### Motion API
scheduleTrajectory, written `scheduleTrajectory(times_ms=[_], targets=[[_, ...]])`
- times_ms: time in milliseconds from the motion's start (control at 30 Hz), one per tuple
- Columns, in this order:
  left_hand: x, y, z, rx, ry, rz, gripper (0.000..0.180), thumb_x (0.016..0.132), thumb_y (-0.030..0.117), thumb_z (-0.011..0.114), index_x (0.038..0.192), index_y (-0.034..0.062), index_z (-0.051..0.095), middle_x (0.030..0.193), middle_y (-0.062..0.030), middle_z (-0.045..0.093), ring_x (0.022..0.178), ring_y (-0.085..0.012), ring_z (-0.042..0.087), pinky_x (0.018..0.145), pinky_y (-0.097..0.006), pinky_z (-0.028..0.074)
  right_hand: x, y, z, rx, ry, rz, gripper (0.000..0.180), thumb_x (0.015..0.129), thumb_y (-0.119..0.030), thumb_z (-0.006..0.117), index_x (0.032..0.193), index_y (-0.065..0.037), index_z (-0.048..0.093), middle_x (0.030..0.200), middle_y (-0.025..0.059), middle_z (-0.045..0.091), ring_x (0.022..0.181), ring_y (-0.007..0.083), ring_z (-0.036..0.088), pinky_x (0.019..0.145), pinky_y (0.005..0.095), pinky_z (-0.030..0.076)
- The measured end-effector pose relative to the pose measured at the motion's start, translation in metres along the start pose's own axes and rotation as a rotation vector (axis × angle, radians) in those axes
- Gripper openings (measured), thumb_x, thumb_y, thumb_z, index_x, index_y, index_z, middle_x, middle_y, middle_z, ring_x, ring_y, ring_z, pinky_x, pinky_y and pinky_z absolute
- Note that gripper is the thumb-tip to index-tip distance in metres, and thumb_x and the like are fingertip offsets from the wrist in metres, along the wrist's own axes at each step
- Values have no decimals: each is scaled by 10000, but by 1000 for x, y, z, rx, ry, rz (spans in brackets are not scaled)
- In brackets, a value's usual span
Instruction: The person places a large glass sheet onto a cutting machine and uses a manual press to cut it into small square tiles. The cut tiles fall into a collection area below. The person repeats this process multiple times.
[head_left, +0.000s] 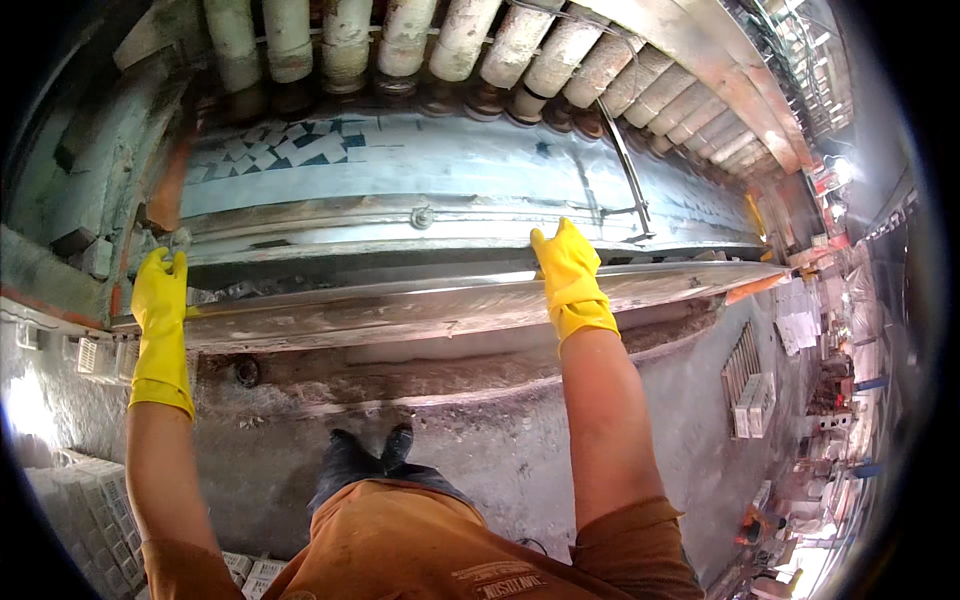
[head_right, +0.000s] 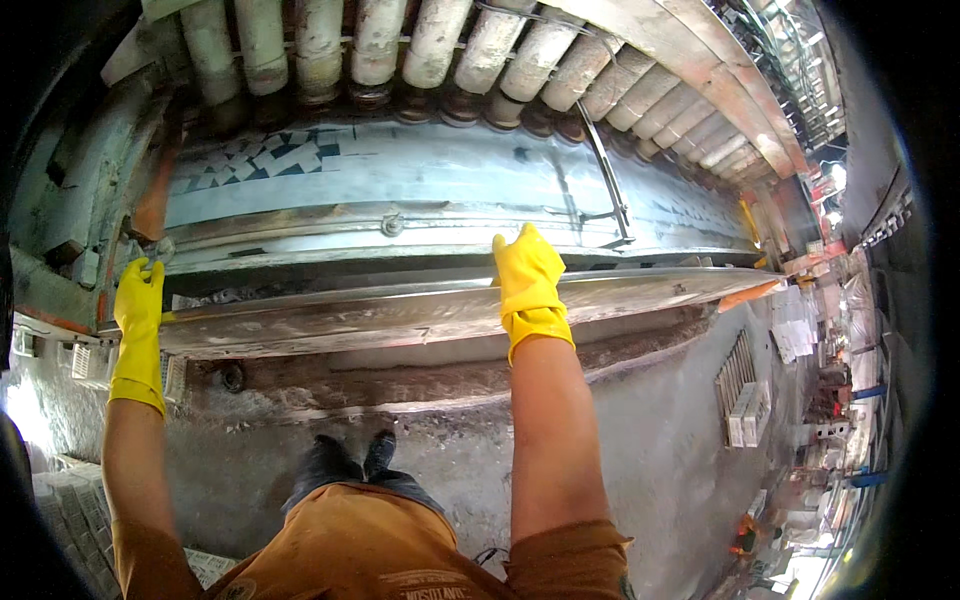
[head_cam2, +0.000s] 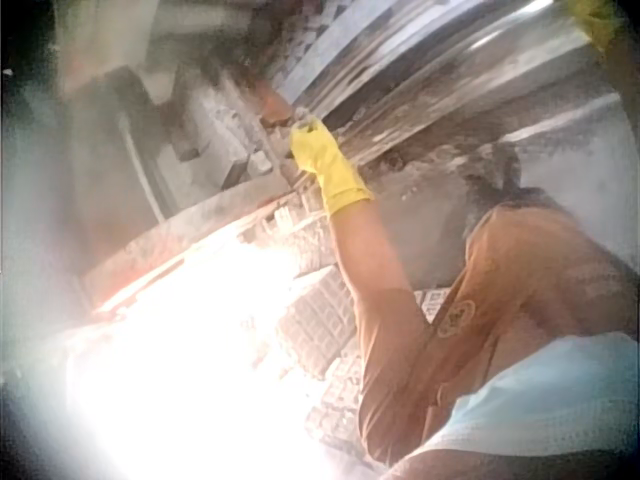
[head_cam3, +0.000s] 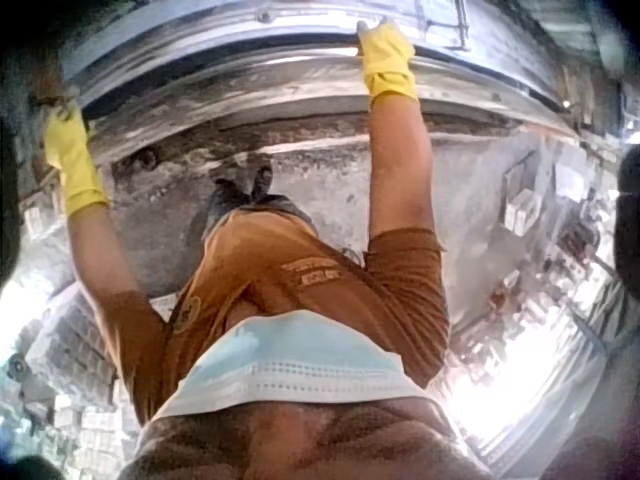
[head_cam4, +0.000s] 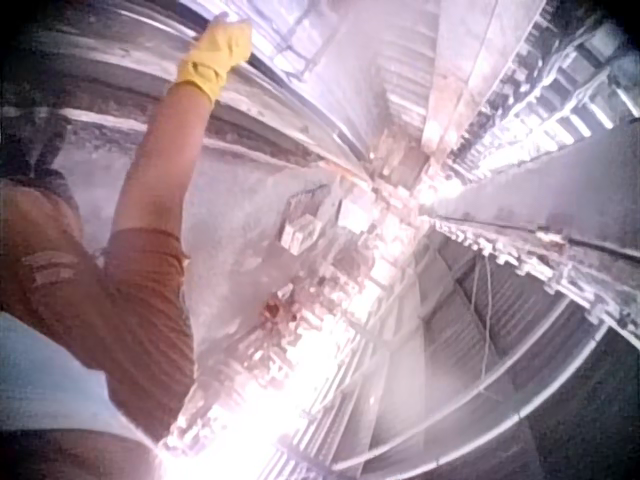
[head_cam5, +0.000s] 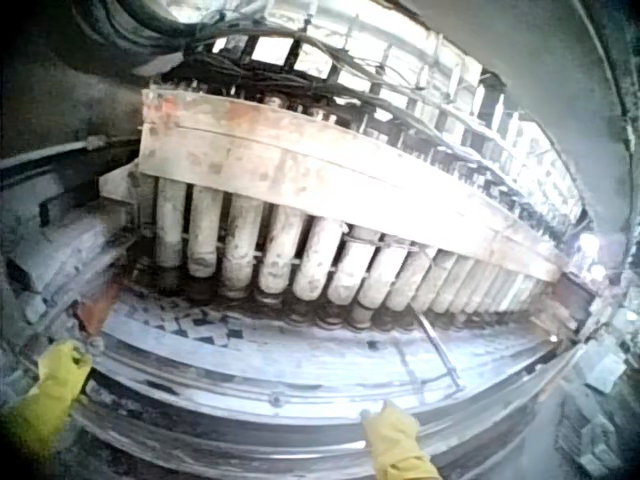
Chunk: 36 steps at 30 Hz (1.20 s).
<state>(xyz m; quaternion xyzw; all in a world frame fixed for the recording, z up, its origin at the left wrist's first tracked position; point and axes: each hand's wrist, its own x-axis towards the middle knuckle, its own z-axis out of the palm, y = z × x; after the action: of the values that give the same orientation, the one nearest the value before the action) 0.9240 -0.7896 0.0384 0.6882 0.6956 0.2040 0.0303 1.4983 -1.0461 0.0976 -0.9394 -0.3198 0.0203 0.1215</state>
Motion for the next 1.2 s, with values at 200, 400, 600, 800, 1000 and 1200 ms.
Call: scheduleTrajectory(times_ms=[200,400,600,800,1000,1200], targets=[[-1,0,4,11,33,10,486,983,489,712,1300,121,737,1147,-110,796,1073,-355,743,902,-474,578,3,6,9,-7,52,-25,705,963,-509,695,1417,24,613,1284,265,733,1209,433,692,1048,512,520],[-1,9,-5,-13,11,-26,485,980,487,716,1274,103,738,1161,-129,794,1085,-362,746,927,-475,580,2,-5,2,71,-60,12,690,973,-498,690,1418,25,626,1321,264,724,1224,405,704,1057,464,528],[0,16,-9,-25,-2,-62,486,974,492,714,1254,96,740,1130,-132,802,1070,-363,751,921,-462,583,11,-4,6,-29,-113,-23,678,972,-443,696,1464,18,616,1308,249,737,991,343,799,964,412,592],[3,17,-15,-29,3,-73,473,964,473,732,1253,98,743,1116,-115,808,1057,-348,759,910,-450,587,-1,-34,-15,43,-209,68,678,976,-446,693,1467,15,618,1293,244,745,993,328,801,935,388,608],[7,17,-12,-32,-16,-80,503,966,480,735,1280,88,738,1120,-122,810,1064,-339,762,917,-447,587,11,-15,-1,7,-146,-34,682,973,-479,692,1442,15,642,1288,257,742,1114,375,760,1002,429,570],[10,17,-15,-17,-29,-82,516,970,491,724,1295,90,737,1142,-128,810,1088,-343,759,935,-446,587,16,-14,8,28,-144,-26,677,970,-479,697,1428,17,651,1288,267,740,1140,397,746,1014,442,560]])
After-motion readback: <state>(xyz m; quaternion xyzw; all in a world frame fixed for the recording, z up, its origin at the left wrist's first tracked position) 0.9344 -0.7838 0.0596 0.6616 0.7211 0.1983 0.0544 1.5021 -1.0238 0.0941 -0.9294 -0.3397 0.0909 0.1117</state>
